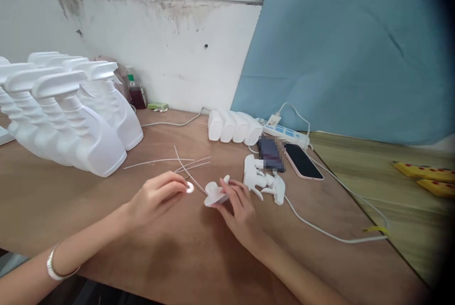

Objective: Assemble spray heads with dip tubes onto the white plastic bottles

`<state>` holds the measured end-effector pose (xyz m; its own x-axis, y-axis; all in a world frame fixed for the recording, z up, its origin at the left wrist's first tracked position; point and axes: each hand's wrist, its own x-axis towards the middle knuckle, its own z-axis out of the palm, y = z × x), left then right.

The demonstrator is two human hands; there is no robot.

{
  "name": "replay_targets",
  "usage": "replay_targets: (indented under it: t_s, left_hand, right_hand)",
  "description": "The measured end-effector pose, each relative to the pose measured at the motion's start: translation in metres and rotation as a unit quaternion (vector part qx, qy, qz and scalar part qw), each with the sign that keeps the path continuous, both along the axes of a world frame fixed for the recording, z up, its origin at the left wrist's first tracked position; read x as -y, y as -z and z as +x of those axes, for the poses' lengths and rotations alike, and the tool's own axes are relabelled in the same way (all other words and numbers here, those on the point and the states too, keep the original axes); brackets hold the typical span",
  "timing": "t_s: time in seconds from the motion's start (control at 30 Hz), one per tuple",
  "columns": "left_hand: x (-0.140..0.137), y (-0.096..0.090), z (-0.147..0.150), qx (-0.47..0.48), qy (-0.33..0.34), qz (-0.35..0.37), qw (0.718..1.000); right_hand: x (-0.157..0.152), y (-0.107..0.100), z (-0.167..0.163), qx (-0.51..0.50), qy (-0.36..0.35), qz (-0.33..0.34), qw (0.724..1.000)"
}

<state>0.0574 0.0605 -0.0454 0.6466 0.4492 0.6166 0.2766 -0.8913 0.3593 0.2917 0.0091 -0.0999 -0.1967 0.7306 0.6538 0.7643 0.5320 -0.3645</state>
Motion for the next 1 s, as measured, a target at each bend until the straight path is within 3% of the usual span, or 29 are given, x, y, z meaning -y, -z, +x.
replay_targets:
  t_s: [0.17,0.27,0.47,0.7,0.83,1.0]
  left_hand:
    - [0.007,0.01,0.031,-0.005,0.099,0.053,0.994]
    - [0.005,0.016,0.034,-0.024,0.109,0.032,0.993]
    - [0.002,0.025,0.031,-0.051,0.093,0.109,0.988]
    - [0.006,0.025,0.031,-0.047,0.088,0.03,0.995]
    - [0.004,0.026,0.031,-0.049,0.096,-0.026,0.994]
    - [0.002,0.028,0.03,-0.043,0.118,-0.034,0.991]
  right_hand:
    - [0.007,-0.005,-0.005,0.027,-0.069,-0.007,0.997]
    - [0.006,-0.005,-0.006,0.013,-0.068,-0.01,0.998]
    - [0.004,-0.005,-0.006,0.011,-0.098,-0.004,0.995]
    - [0.005,-0.008,-0.004,-0.003,-0.204,-0.007,0.979]
    - [0.007,-0.008,-0.001,-0.002,-0.192,-0.029,0.981]
    - [0.008,-0.011,0.0,0.027,-0.184,-0.056,0.981]
